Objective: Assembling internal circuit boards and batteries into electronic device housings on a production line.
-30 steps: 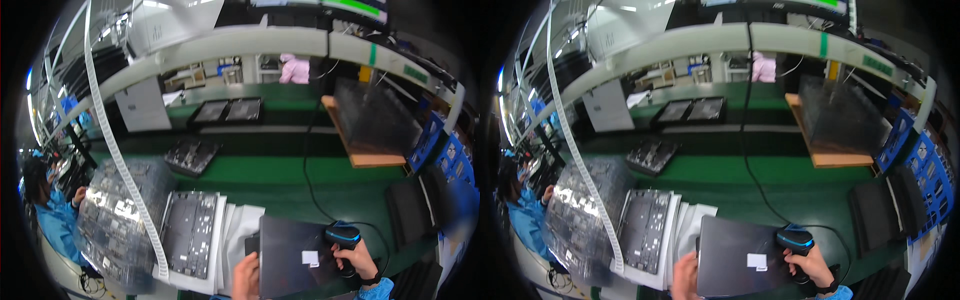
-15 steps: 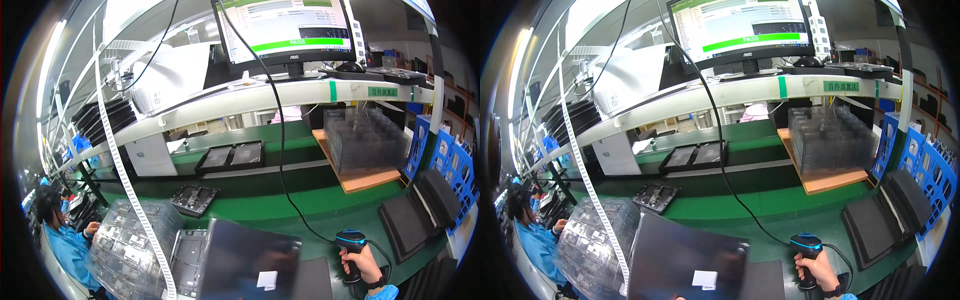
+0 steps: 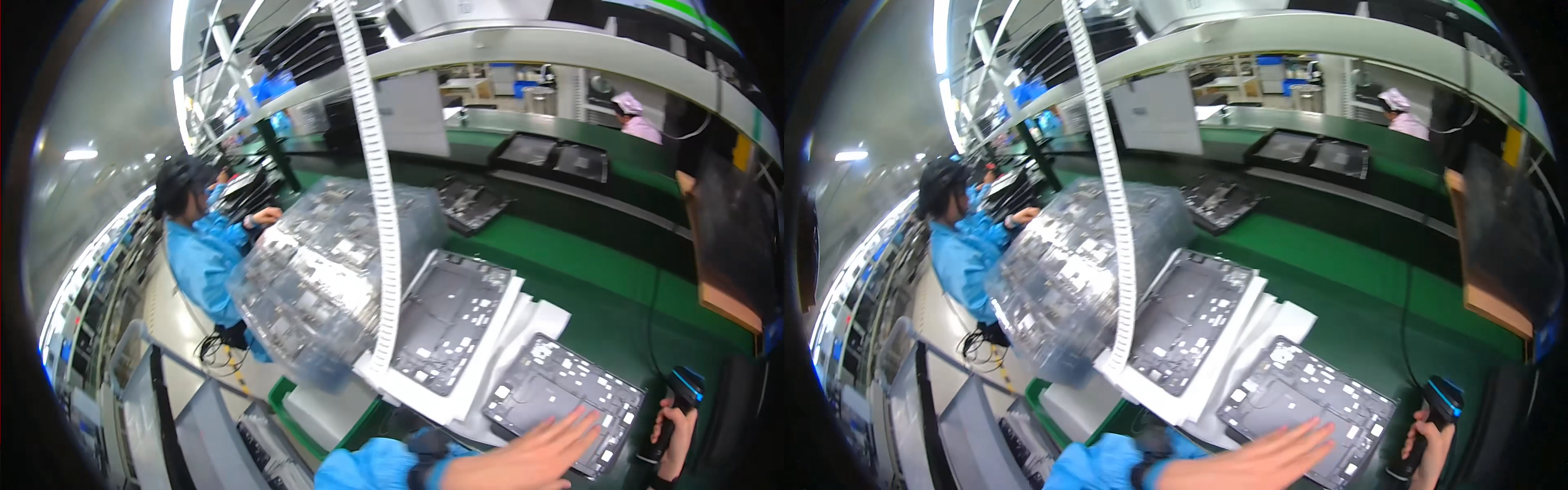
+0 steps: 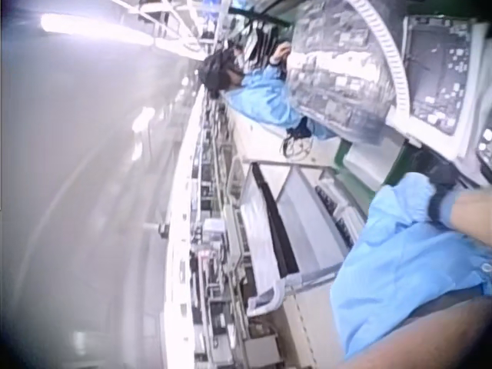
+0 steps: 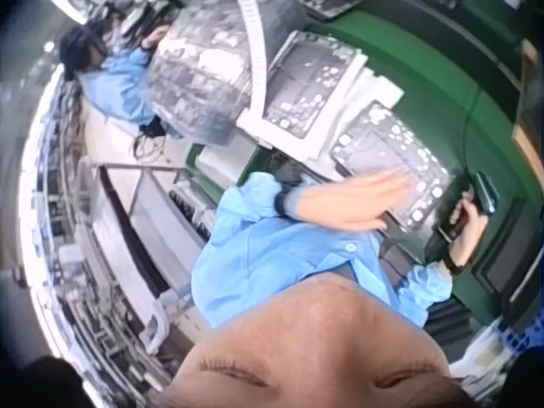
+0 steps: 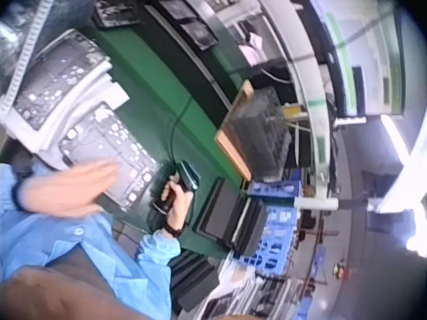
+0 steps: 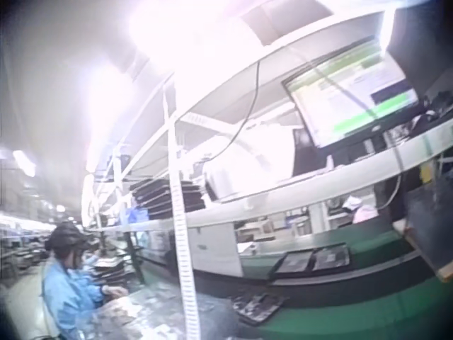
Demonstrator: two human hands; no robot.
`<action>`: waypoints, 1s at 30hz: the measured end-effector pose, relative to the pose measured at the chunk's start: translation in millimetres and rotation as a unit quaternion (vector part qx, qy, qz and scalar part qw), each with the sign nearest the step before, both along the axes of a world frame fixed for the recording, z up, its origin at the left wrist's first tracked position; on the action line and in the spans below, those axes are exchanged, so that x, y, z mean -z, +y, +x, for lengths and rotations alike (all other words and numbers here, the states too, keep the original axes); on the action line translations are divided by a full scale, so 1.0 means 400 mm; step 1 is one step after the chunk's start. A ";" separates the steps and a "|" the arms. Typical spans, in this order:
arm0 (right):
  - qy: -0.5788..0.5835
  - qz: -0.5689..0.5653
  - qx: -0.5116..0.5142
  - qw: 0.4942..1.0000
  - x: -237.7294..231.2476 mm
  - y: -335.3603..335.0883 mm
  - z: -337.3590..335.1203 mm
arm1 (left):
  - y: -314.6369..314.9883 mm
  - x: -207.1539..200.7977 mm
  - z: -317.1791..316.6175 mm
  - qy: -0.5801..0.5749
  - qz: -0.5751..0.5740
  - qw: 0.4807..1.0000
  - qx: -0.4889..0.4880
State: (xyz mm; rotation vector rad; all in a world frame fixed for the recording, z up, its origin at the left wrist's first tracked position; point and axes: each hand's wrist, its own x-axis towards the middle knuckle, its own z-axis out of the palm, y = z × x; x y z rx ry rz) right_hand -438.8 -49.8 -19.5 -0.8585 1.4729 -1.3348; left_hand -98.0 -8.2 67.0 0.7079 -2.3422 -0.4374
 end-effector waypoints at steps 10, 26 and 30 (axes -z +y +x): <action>-0.015 0.070 -0.068 0.995 -0.130 -0.009 0.090 | -0.219 -0.251 0.971 -0.347 -0.058 0.784 -0.511; 0.110 0.023 -0.192 0.975 -0.316 0.002 0.202 | -0.688 -0.215 1.179 -0.466 -0.278 0.633 -0.552; 0.241 -0.137 -0.293 0.915 -0.390 -0.026 0.284 | -0.488 -0.366 0.891 0.001 -0.333 0.712 -0.618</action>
